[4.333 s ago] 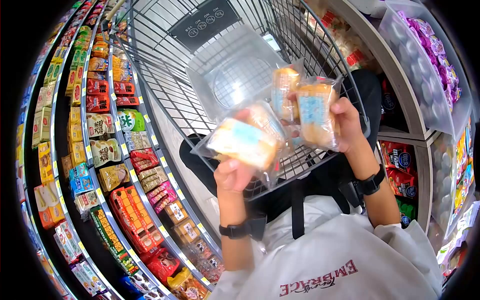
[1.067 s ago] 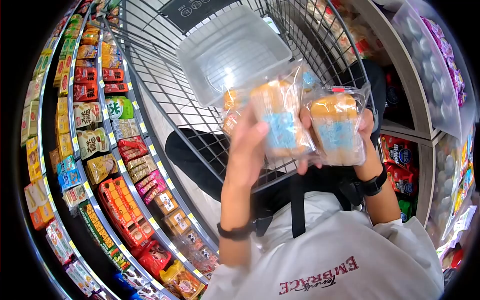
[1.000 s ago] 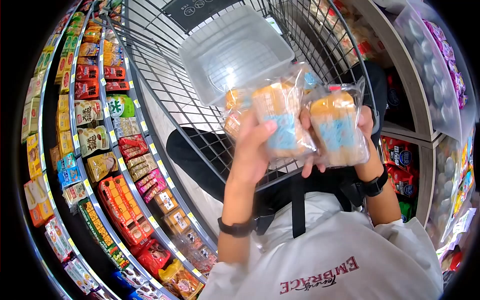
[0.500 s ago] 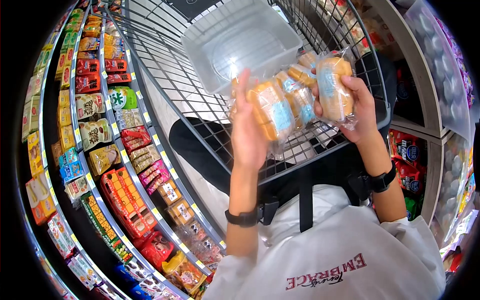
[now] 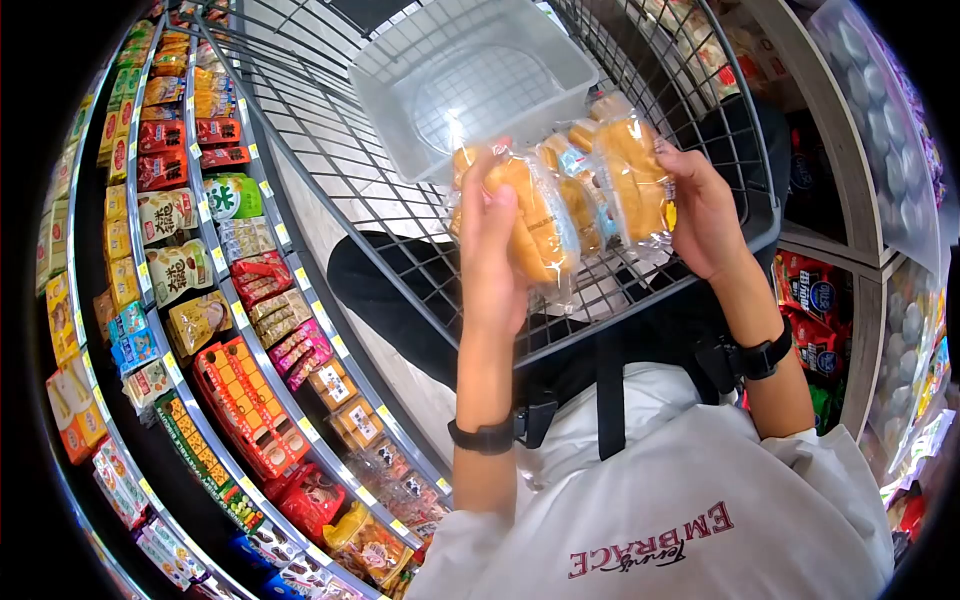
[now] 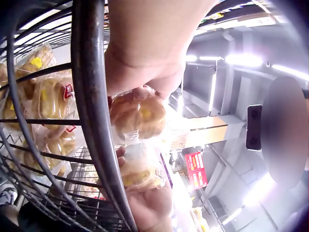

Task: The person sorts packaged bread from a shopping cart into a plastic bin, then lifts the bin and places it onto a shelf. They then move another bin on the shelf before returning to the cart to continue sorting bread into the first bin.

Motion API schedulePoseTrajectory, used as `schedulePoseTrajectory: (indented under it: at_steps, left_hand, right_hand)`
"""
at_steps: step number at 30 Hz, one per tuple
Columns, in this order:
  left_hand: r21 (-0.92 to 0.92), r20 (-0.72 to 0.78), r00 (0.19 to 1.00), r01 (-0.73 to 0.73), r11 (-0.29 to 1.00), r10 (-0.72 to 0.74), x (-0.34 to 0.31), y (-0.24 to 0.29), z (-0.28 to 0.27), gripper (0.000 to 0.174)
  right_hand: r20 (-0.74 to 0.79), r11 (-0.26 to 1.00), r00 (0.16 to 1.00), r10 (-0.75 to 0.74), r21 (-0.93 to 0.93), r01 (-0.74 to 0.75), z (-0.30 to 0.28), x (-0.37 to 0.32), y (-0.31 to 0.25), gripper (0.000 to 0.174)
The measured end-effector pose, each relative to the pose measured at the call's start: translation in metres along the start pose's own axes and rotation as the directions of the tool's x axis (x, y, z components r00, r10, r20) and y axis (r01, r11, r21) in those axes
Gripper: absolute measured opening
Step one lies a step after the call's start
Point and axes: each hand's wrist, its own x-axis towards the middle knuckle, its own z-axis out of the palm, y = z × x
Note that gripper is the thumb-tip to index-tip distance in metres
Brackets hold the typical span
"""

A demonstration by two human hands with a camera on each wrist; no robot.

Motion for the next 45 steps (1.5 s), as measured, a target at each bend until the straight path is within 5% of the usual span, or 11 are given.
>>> schedulePoseTrajectory:
  at_steps: [6,13,15,18,37,45]
  left_hand:
    - [0.007,-0.019,1.0,0.014,1.0,-0.014,0.0,-0.003,-0.003,0.049]
    - [0.013,-0.011,1.0,0.025,1.0,-0.025,-0.001,-0.002,0.0,0.05]
    - [0.022,-0.022,0.999,0.027,0.999,-0.027,-0.002,-0.003,0.0,0.05]
    - [0.058,-0.075,0.997,0.026,0.998,-0.022,-0.001,-0.006,-0.002,0.049]
    - [0.034,-0.025,0.999,0.03,0.999,-0.03,0.002,-0.005,-0.003,0.047]
    - [0.068,-0.069,0.997,0.029,0.997,-0.024,0.001,-0.008,-0.005,0.048]
  right_hand:
    - [0.153,0.948,0.988,0.029,-0.317,0.021,-0.003,0.0,0.002,0.064]
    - [0.09,0.973,0.98,0.18,-0.166,-0.163,0.003,-0.004,-0.003,0.052]
    - [0.259,0.99,0.956,0.14,-0.063,-0.127,-0.001,-0.001,-0.004,0.054]
    - [0.315,0.989,0.938,0.146,-0.037,-0.142,-0.016,0.006,0.003,0.054]
    - [0.231,0.925,0.972,0.035,-0.376,0.056,-0.007,0.001,-0.001,0.061]
    - [0.232,0.948,0.972,0.035,-0.317,0.041,-0.005,0.001,0.003,0.064]
